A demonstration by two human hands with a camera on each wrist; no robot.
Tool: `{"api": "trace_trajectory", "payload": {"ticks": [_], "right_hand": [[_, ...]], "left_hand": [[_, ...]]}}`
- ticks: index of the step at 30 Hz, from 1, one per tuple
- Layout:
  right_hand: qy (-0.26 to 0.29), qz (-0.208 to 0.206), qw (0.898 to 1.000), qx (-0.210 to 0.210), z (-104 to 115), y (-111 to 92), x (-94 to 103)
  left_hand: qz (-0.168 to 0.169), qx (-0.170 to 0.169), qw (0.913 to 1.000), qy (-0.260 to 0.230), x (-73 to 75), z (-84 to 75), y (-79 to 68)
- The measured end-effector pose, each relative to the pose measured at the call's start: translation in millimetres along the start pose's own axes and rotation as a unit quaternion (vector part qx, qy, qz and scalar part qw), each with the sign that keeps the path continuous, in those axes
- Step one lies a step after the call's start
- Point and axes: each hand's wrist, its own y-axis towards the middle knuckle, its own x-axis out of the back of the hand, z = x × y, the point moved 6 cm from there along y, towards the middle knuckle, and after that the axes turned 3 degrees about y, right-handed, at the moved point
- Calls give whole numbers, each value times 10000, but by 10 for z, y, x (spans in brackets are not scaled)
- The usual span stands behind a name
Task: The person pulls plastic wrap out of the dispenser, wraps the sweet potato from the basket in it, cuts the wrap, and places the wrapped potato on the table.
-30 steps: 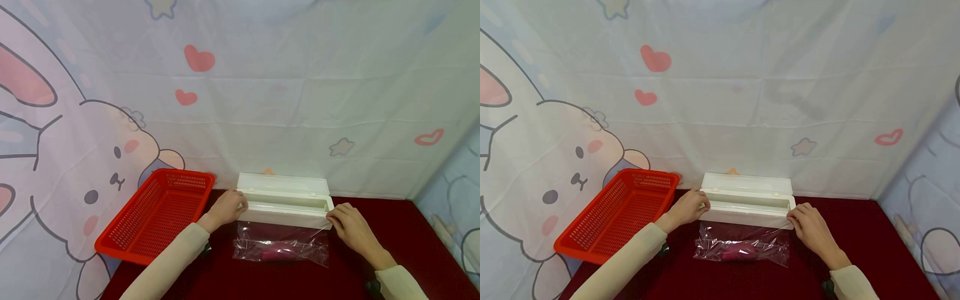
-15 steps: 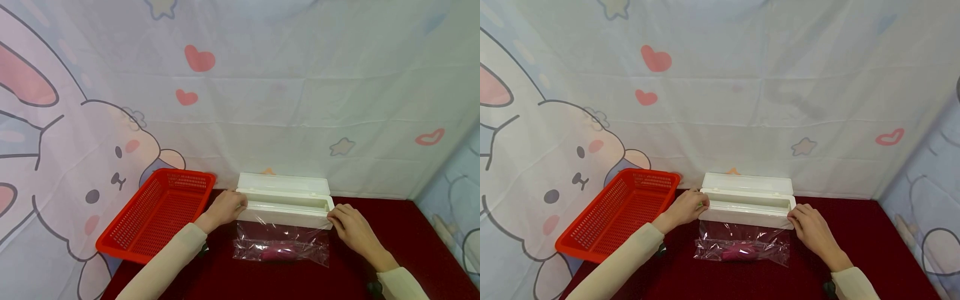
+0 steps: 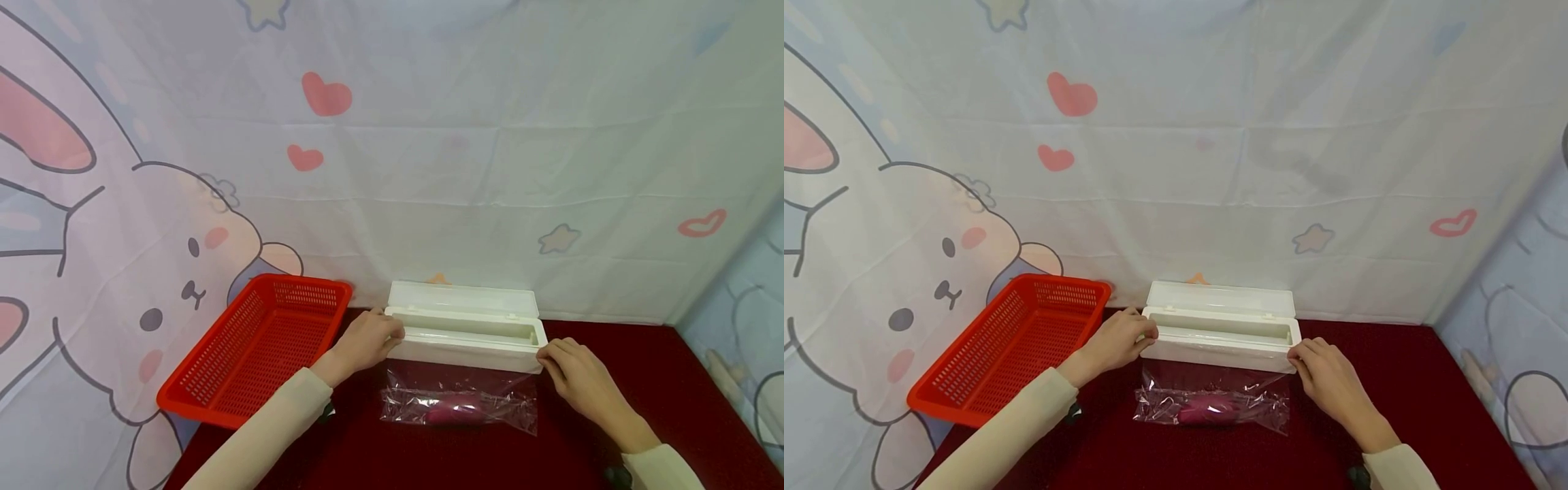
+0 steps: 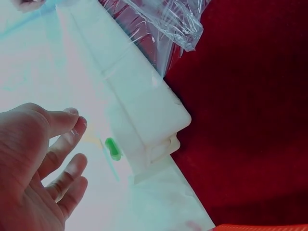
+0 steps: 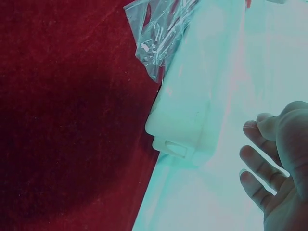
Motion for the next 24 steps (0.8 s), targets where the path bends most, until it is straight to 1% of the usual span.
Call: {"api": "trace_trajectory", "payload": {"ticks": [5,13,19,24], "right_hand": [[-16,-38,10000,29,51,-10,57],[17,-192,9997,132,136,-48,138],[-34,-167,9998,72,176,-116,169],[20,-239,9997,109,217,-141,208]], "left_hand": [[0,-54,9999,121,63,-30,-12],[6,80,9998,176,141,-78,-104],[-22,125,9998,154,165,-102,-179],[-59,116,9999,-23,203,-120,-212]]}}
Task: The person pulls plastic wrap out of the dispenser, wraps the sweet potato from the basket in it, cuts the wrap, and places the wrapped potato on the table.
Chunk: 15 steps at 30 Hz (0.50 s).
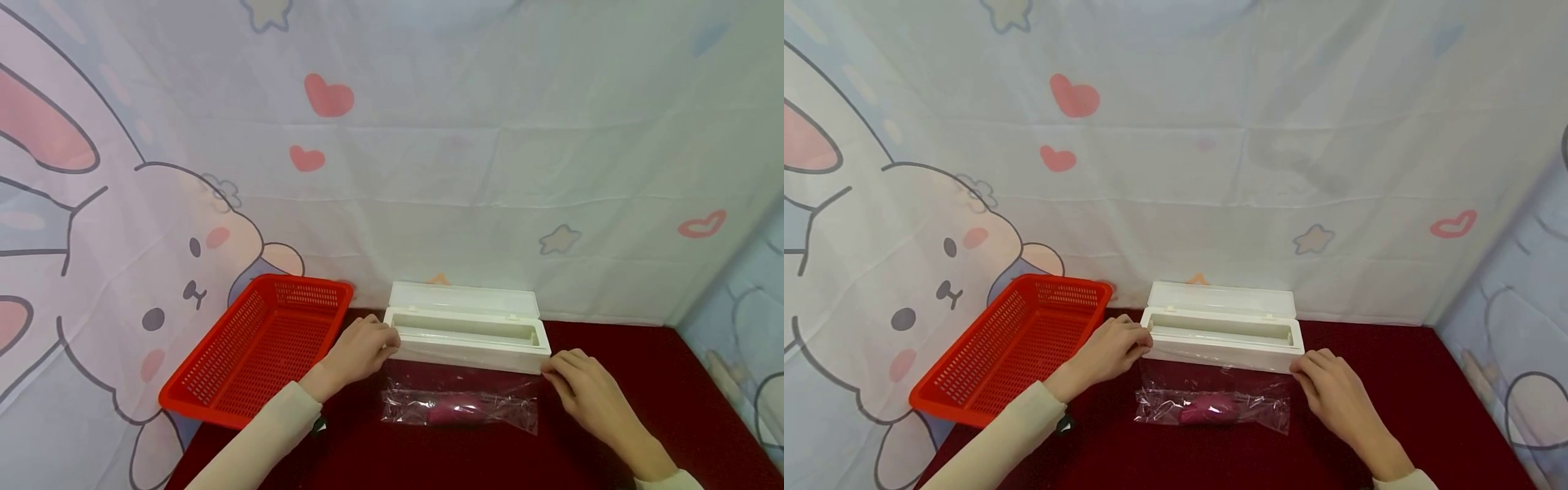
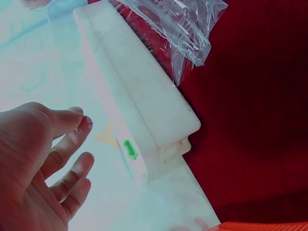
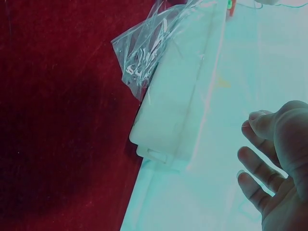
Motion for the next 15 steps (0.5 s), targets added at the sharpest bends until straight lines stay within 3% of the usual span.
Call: {"api": "trace_trajectory", "payload": {"ticks": [8,15], "right_hand": [[574,-292,9978,122,87,-40,29],[641,-324,9974,55,112,-64,42]], "left_hand": [[43,-102,9997,-240,10,-24,-79],[-120,-259,9996,-68,54,-81,-124]]}}
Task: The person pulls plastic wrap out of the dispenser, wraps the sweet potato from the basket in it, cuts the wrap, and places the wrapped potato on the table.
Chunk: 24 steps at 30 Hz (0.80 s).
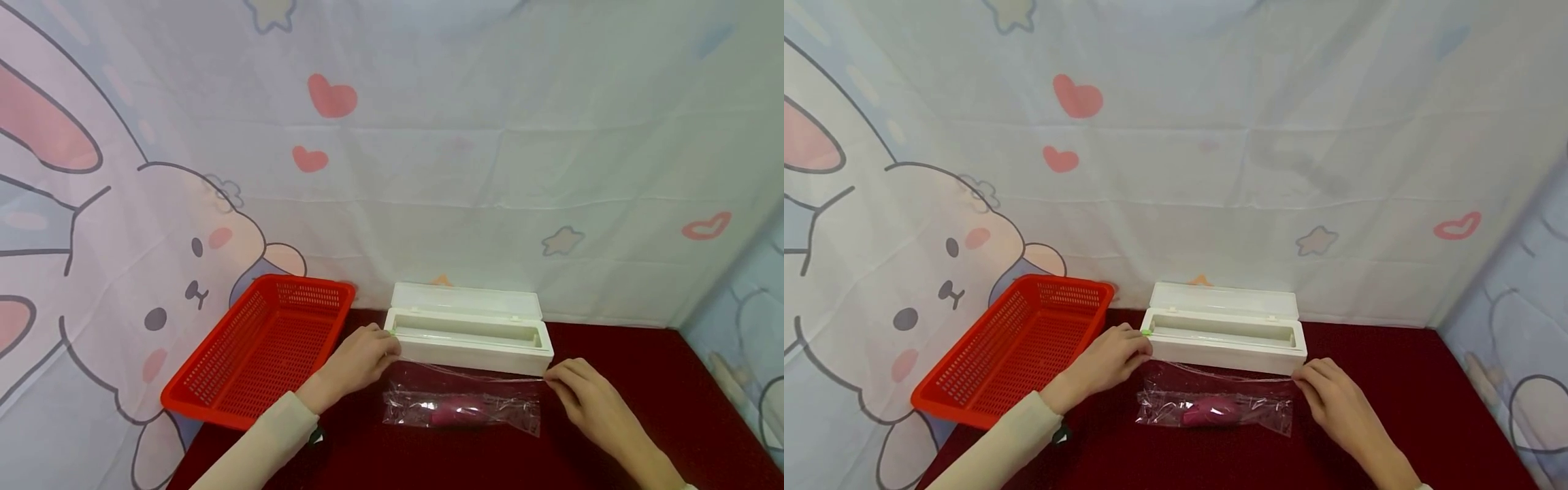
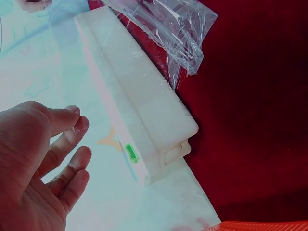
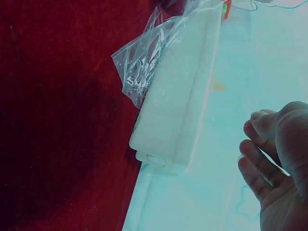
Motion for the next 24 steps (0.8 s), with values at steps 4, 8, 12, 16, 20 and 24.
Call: {"api": "trace_trajectory", "payload": {"ticks": [4,8,12,16,20,24], "right_hand": [[-84,87,9998,-184,1,-30,5],[-212,164,9992,-311,3,-58,9],[-284,148,9991,-265,20,-70,19],[-290,116,9994,-177,48,-85,27],[-305,132,9994,-126,76,-103,28],[-375,198,9989,-207,85,-121,28]], "left_hand": [[6,-30,9999,105,11,-33,-10],[-27,-31,9997,254,6,-47,-38],[-105,-47,9989,448,2,-63,-73],[-211,-80,9984,522,19,-103,-107],[-293,-134,9977,596,35,-148,-141],[-320,-160,9973,639,45,-176,-165]]}}
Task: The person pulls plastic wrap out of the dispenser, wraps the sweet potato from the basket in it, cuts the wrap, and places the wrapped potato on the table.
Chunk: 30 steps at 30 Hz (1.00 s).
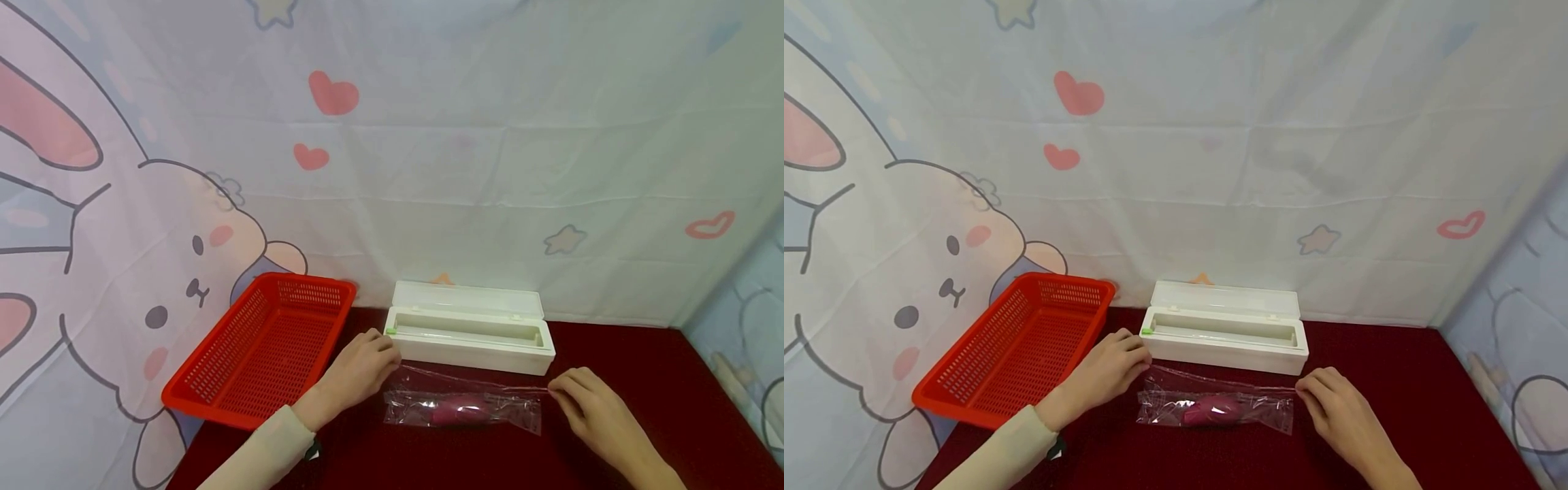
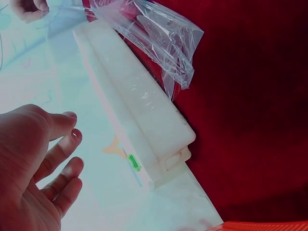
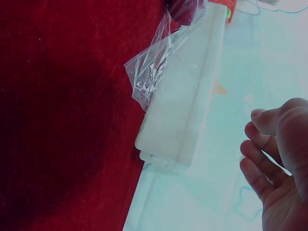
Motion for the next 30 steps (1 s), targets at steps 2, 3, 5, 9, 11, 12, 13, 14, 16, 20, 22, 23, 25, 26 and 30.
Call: {"api": "trace_trajectory", "payload": {"ticks": [2,3,5,9,11,12,13,14,16,20,22,23,25,26,30], "right_hand": [[-11,45,10000,-35,0,-10,1],[-12,74,10000,-44,1,-15,2],[7,106,9999,-50,4,-24,6],[24,107,9999,-66,16,-47,17],[42,90,9999,-71,25,-64,19],[60,99,9999,-64,31,-74,19],[67,113,9999,-53,35,-85,18],[92,123,9999,-45,39,-97,18],[145,186,9997,-44,43,-126,15],[251,247,9994,23,53,-182,8],[284,306,9991,36,62,-212,0],[276,341,9990,18,65,-227,-4],[253,442,9987,-95,68,-259,-16],[217,508,9984,-156,68,-276,-24],[80,679,9969,-378,70,-328,-54]], "left_hand": [[-8,-4,10000,8,6,-10,-10],[-21,-2,10000,13,10,-14,-15],[2,20,10000,-1,17,-21,-28],[97,74,9999,-57,29,-42,-63],[135,87,9998,-89,38,-60,-84],[144,81,9998,-92,44,-71,-94],[147,73,9998,-99,50,-84,-104],[145,65,9998,-100,57,-96,-115],[159,54,9998,-114,61,-120,-139],[196,59,9997,-147,47,-160,-183],[197,60,9997,-156,38,-180,-204],[200,54,9996,-166,33,-191,-217],[189,18,9997,-174,23,-214,-245],[186,3,9997,-186,18,-225,-260],[155,-36,9996,-223,-5,-261,-319]]}}
